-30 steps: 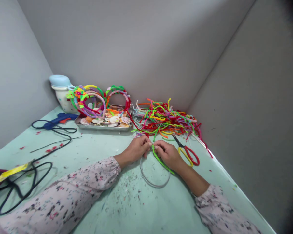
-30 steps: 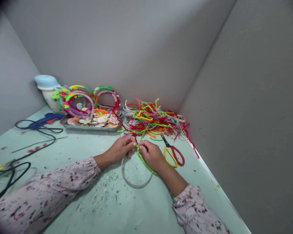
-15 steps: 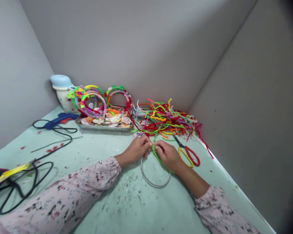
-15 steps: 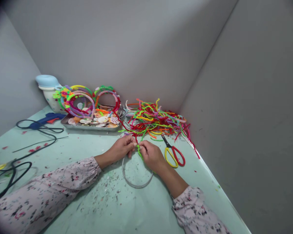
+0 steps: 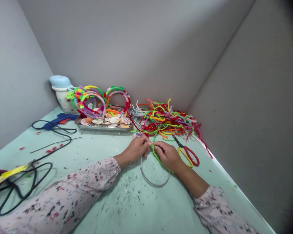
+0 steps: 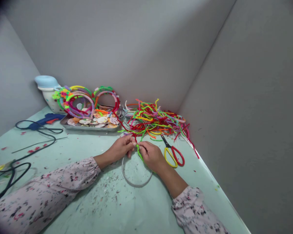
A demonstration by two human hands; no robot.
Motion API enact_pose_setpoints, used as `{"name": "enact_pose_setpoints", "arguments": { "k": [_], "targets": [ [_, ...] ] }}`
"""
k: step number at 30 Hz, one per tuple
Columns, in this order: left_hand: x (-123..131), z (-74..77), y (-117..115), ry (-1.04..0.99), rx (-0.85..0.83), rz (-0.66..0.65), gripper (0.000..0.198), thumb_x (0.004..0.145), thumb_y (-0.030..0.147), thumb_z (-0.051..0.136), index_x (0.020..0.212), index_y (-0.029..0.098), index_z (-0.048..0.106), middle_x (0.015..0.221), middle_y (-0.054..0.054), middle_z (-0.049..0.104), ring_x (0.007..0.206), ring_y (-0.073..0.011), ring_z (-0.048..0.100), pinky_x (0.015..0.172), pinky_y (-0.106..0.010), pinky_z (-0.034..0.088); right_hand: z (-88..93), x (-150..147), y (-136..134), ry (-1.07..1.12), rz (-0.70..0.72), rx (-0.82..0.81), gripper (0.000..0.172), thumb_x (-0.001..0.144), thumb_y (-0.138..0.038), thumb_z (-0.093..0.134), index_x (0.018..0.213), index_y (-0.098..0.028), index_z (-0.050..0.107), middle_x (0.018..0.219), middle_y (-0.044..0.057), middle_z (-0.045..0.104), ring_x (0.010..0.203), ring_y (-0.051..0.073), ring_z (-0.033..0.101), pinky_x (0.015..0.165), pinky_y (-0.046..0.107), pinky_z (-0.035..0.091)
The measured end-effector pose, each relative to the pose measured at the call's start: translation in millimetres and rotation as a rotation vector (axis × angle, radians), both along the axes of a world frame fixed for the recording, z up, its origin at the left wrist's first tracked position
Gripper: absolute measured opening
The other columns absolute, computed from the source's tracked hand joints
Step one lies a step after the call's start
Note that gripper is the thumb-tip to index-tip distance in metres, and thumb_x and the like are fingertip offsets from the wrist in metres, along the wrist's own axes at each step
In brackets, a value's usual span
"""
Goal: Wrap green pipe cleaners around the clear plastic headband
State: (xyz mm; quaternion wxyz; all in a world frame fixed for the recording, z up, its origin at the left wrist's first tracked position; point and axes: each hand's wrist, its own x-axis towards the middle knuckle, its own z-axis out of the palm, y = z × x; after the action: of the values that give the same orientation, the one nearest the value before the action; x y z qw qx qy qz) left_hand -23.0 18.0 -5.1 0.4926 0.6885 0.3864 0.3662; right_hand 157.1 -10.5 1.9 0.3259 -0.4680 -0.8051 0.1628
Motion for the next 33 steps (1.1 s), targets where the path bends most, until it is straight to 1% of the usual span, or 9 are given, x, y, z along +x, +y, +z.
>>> {"name": "enact_pose_setpoints", "arguments": {
  "k": [5,11,15,22,27,33],
  "targets": [
    [0.0,0.5,-0.5,0.002,0.01,-0.008,0.019,0.085,0.034,0.047,0.08,0.015,0.05,0.057,0.004,0.055,0.043,-0.0066,0.051,0.046,-0.017,0.037,0.0,0.1,0.1,-0.079,0.021,0.024,0.025,0.092,-0.022,0.04,0.104,-0.019,0.061,0.095,0.006,0.066,0.085,0.017,0.06,0.075,0.026,0.043],
    [1.0,-1.4,0.4,0.006,0.007,0.002,0.019,0.084,0.034,0.047,0.08,0.015,0.05,0.055,0.004,0.054,0.042,-0.0068,0.05,0.046,-0.017,0.037,-2.0,-0.4,0.7,-0.131,0.001,0.033,0.024,0.092,-0.023,0.039,0.104,-0.019,0.06,0.095,0.006,0.066,0.085,0.017,0.06,0.074,0.027,0.043],
    [0.4,0.3,-0.5,0.015,0.01,0.0,0.019,0.084,0.034,0.047,0.08,0.016,0.05,0.055,0.004,0.054,0.043,-0.0071,0.051,0.046,-0.018,0.037,-2.4,-1.1,0.5,-0.18,-0.007,0.038,0.023,0.093,-0.024,0.037,0.102,-0.02,0.059,0.092,0.006,0.064,0.083,0.017,0.059,0.072,0.027,0.042],
    [0.6,1.9,-1.0,0.011,-0.001,-0.001,0.019,0.084,0.034,0.048,0.079,0.016,0.05,0.054,0.004,0.053,0.042,-0.007,0.05,0.045,-0.018,0.037,-3.3,-1.9,0.0,-0.229,-0.012,0.047,0.023,0.094,-0.023,0.035,0.102,-0.019,0.057,0.094,0.007,0.064,0.083,0.017,0.059,0.071,0.026,0.042],
    [0.4,1.5,-1.5,0.007,-0.006,-0.006,0.019,0.084,0.034,0.048,0.08,0.016,0.05,0.054,0.004,0.053,0.043,-0.0071,0.05,0.046,-0.017,0.036,0.0,-0.7,-1.3,-0.214,-0.003,0.037,0.023,0.094,-0.023,0.036,0.102,-0.02,0.057,0.093,0.005,0.063,0.083,0.016,0.059,0.071,0.026,0.041],
    [0.3,1.1,-1.0,-0.017,-0.013,-0.005,0.02,0.083,0.034,0.049,0.078,0.016,0.05,0.054,0.004,0.053,0.042,-0.0067,0.05,0.046,-0.017,0.037,1.3,0.0,-1.5,-0.183,0.033,0.029,0.025,0.094,-0.023,0.036,0.106,-0.02,0.057,0.096,0.006,0.064,0.084,0.016,0.058,0.073,0.026,0.042]
  ]
}}
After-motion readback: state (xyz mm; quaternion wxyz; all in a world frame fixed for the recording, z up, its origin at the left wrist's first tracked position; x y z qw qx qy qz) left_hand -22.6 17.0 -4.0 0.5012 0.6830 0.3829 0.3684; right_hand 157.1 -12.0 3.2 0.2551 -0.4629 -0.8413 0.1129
